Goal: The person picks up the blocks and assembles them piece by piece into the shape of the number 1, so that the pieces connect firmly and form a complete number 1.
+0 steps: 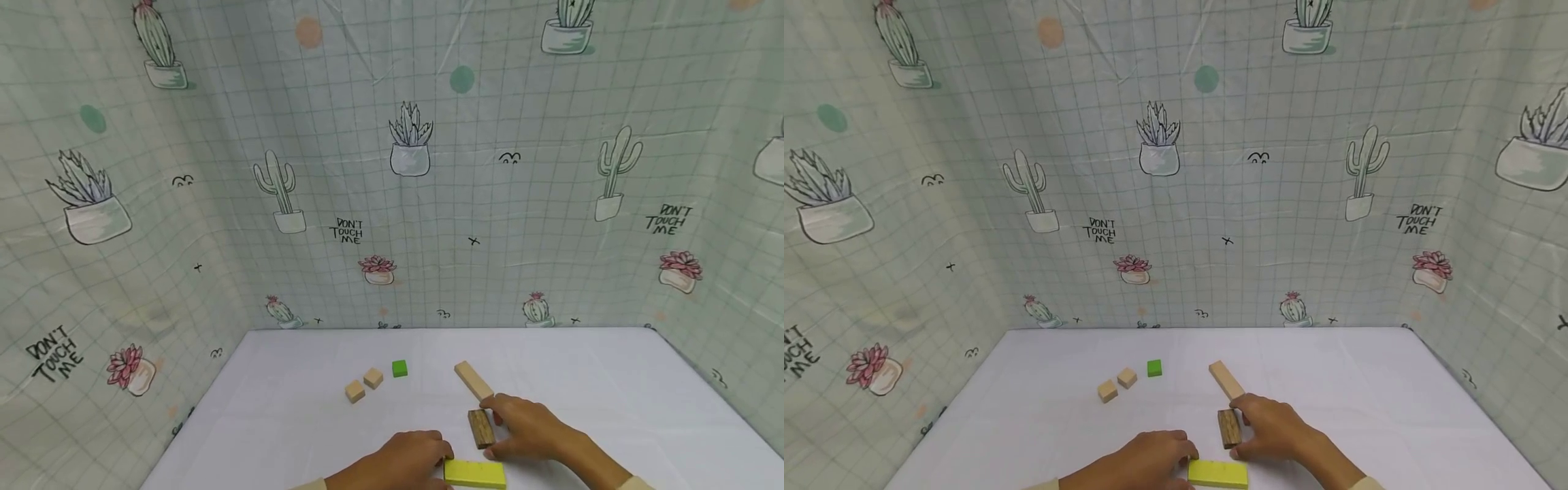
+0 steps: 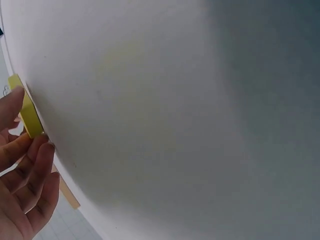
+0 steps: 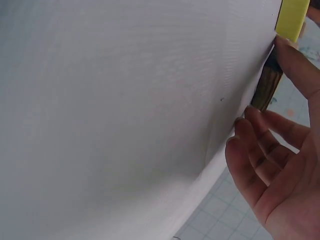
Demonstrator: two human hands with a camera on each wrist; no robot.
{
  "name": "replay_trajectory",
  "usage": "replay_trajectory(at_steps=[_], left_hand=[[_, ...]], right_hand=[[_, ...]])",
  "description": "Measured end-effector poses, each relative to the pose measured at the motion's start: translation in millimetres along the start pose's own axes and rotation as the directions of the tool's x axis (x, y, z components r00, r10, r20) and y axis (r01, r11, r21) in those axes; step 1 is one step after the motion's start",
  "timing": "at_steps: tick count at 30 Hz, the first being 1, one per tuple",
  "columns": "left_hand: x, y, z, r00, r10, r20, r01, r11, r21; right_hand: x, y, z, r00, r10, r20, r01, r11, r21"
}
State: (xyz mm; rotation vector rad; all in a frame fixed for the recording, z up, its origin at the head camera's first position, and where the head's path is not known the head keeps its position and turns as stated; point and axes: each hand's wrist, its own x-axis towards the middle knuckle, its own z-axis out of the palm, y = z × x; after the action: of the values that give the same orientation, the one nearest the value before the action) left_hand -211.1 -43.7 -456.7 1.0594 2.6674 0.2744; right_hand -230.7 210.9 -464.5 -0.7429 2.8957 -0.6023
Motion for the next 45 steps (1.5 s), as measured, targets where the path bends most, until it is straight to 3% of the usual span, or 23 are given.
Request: replay_trajectory(at_steps=[7,15,21,27,32,38,45], left_hand=[[-3.8,1.5,-0.1,0.999,-0.035,-0.021,0.035,0.999,0.004],[-9.5,-0.8,-1.2,0.997,-0.082,0.010,0.082,0.996,0.020],[-15.3,-5.7,-1.8,0.998,-0.055,0.003,0.055,0.998,0.035],[-22.5,-11.7,-1.4,0.999,-0.016,-0.031,0.018,0.999,0.044],[-27.6,-14.8,-1.5,0.999,-0.039,-0.025,0.039,0.999,0.006],[-34.4,-19.7,0.7,0.994,-0.111,0.000,0.110,0.990,-0.086],[-43.0,-27.2,-1.7,0.993,-0.116,0.008,0.116,0.983,-0.145]], right_hand=[[3.4,-1,1,1.000,-0.007,-0.017,0.007,1.000,0.007],[5.4,-3,1,1.000,0.011,-0.016,-0.011,1.000,-0.005],[6.6,-4,0,0.999,0.037,-0.004,-0.037,0.999,-0.010],[8.0,-3,0,1.000,0.015,-0.002,-0.015,1.000,-0.003],[9.4,-4,1,1.000,0.028,0.012,-0.029,0.999,0.021],[10.2,-5,0,0.999,0.027,0.029,-0.028,0.998,0.051],[11.4,-6,0,0.999,0.039,0.037,-0.042,0.997,0.069]])
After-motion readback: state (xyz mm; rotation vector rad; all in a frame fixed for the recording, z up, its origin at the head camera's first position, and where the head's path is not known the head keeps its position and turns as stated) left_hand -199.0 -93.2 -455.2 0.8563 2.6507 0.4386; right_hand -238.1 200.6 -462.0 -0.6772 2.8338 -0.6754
